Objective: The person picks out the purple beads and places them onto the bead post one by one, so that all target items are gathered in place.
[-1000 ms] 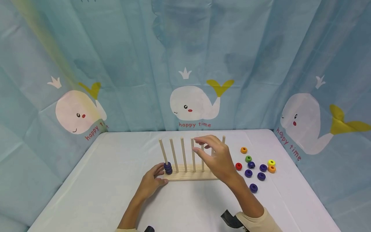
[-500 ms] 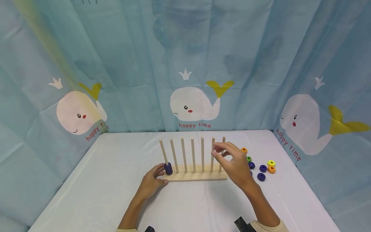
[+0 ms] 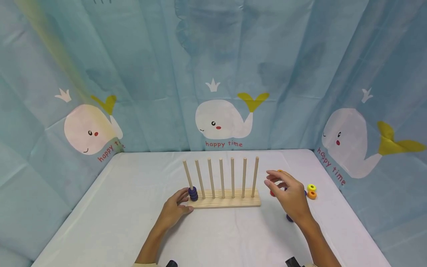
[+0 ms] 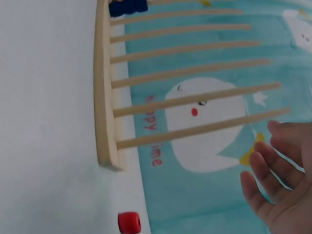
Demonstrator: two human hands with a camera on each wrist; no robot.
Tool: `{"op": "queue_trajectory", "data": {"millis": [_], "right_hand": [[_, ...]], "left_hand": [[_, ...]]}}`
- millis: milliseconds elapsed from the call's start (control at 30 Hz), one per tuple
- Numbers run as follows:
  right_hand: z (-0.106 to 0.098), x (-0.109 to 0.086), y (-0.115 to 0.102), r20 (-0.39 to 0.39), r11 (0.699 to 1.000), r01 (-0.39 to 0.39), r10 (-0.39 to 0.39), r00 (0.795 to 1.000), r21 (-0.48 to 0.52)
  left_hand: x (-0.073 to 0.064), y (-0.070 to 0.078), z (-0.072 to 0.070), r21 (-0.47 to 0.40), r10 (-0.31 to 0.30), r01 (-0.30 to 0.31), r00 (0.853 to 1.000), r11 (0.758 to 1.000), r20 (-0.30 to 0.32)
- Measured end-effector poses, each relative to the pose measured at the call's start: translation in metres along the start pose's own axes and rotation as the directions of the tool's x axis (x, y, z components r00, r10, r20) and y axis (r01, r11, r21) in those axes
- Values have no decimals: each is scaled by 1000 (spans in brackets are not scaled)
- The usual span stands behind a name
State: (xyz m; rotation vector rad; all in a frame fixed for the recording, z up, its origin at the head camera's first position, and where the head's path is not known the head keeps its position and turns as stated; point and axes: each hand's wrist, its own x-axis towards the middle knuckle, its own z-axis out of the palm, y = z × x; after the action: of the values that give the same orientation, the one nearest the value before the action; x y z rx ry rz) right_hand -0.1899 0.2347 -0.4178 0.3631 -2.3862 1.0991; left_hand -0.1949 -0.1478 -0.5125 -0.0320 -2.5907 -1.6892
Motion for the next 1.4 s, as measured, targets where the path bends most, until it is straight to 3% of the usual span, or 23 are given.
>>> {"op": "queue_trajectory", "data": {"millis": [200, 467, 800, 1100, 1200, 1400], "right_hand": [[-11, -6, 16, -7, 998, -23, 23, 1000, -66], [-27, -15, 30, 55, 979, -171, 178, 983, -109], [-41, -18, 50, 148, 967, -188, 215, 965, -173], [-47, -22, 63, 275, 947, -258, 305, 912, -194], [-49, -23, 65, 330, 939, -288, 336, 882, -186], [-50, -27, 70, 430, 911, -378, 412, 803, -166]], "left_hand": [[0, 0, 0, -4, -6, 6, 1000, 1000, 0], [-1, 1, 1, -4, -6, 6, 1000, 1000, -7], [-1, 1, 1, -3, -3, 3, 1000, 1000, -6], [0, 0, 1, -1, -3, 3, 1000, 1000, -8], [0, 1, 1, -5, -3, 3, 1000, 1000, -10], [0, 0, 1, 3, -6, 6, 1000, 1000, -8]]}}
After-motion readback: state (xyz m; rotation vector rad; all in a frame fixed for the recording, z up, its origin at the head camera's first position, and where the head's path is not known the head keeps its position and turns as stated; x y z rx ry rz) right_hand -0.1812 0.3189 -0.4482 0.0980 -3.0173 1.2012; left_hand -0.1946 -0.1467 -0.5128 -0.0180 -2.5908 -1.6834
